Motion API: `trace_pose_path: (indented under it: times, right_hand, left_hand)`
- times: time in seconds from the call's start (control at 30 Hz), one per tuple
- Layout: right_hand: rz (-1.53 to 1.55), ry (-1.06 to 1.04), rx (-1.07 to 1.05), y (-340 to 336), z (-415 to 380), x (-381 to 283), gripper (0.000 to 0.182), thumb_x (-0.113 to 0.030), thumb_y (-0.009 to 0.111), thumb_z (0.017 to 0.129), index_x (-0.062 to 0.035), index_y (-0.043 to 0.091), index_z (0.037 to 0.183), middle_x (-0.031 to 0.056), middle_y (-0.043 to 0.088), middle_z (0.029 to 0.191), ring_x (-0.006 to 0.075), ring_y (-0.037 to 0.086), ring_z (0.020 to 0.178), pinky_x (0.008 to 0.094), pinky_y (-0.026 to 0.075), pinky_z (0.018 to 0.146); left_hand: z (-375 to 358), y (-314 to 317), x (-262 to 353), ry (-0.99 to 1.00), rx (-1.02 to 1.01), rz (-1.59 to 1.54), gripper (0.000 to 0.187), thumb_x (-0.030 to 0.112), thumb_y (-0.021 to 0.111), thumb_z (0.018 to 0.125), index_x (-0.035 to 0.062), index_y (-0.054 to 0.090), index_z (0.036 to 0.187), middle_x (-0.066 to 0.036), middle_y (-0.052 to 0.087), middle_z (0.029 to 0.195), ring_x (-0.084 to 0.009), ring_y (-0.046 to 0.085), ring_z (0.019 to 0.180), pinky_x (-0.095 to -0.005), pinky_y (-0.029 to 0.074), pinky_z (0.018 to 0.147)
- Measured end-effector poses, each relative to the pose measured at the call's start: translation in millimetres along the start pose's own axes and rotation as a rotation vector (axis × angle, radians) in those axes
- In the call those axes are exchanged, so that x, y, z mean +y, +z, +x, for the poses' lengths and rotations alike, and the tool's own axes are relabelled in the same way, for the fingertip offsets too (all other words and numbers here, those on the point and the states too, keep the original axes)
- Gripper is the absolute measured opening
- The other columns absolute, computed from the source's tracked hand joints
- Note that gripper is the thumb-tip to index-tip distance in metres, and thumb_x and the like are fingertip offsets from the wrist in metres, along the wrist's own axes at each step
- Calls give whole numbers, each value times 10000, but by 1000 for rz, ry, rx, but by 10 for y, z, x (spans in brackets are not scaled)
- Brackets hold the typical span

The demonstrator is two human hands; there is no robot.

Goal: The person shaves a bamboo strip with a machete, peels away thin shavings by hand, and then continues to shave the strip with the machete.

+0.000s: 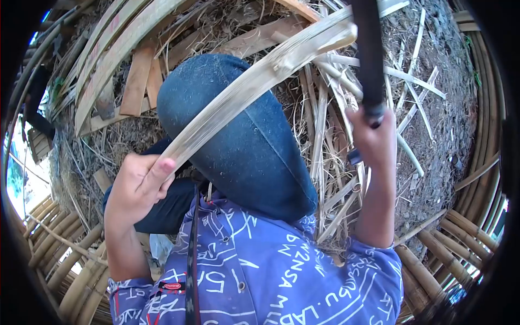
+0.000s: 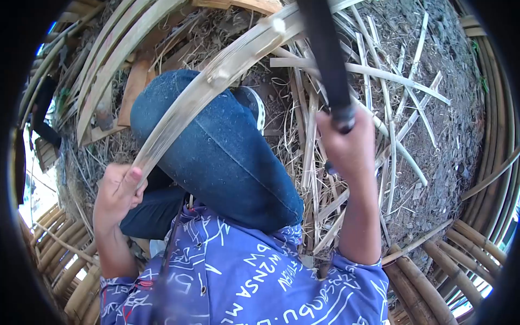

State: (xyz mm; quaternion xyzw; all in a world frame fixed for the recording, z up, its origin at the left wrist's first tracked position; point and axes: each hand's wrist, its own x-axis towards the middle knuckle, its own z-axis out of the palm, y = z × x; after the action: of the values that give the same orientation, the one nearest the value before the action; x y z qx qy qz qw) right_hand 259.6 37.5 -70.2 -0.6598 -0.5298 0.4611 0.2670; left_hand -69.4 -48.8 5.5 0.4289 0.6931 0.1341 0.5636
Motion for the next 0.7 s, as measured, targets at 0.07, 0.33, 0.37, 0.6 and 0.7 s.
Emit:
trace_pose_path:
  times: [0.07,0.33,0.37,0.6,0.7]
  right_hand:
    - [284,67,30,167,-33,71,83,-63,643,771,-32,579,729,-8,534,575,49,458,477,231,359,457]
    - [237,50,-16,337,-104,30,175,-115,689,755,-43,535,716,-16,521,570,72,475,499,259,370,479]
    - [131,-56,-67,356,-138,43,179,-119,692,750,-38,537,713,-12,520,565,74,474,492,264,371,476]
    - [129,-23,-75,490,-168,13,156,-74,624,770,-44,531,649,-14,499,524,77,462,450,264,357,436]
    - [2,-69,-79,274,-86,38,132,-96,630,774,-14,550,709,15,514,536,87,476,464,274,368,453]
  left_hand:
    - [41,36,-12,41,-31,15,561,445,481,958,32,462,578,21,412,493,-40,400,452,-210,310,420]
    - [49,60,-4,60,-34,-23,555,453,497,947,32,466,586,24,419,521,-38,386,482,-212,308,435]
    - [25,42,-49,48,-53,-46,540,436,506,948,28,476,596,29,418,525,-36,385,483,-213,308,436]
    - [31,65,32,19,-73,-131,426,341,573,934,8,539,670,34,438,543,-23,405,498,-207,325,438]
    - [-19,3,-8,12,-66,-45,402,338,590,924,-7,577,717,35,444,540,-22,415,494,-206,336,441]
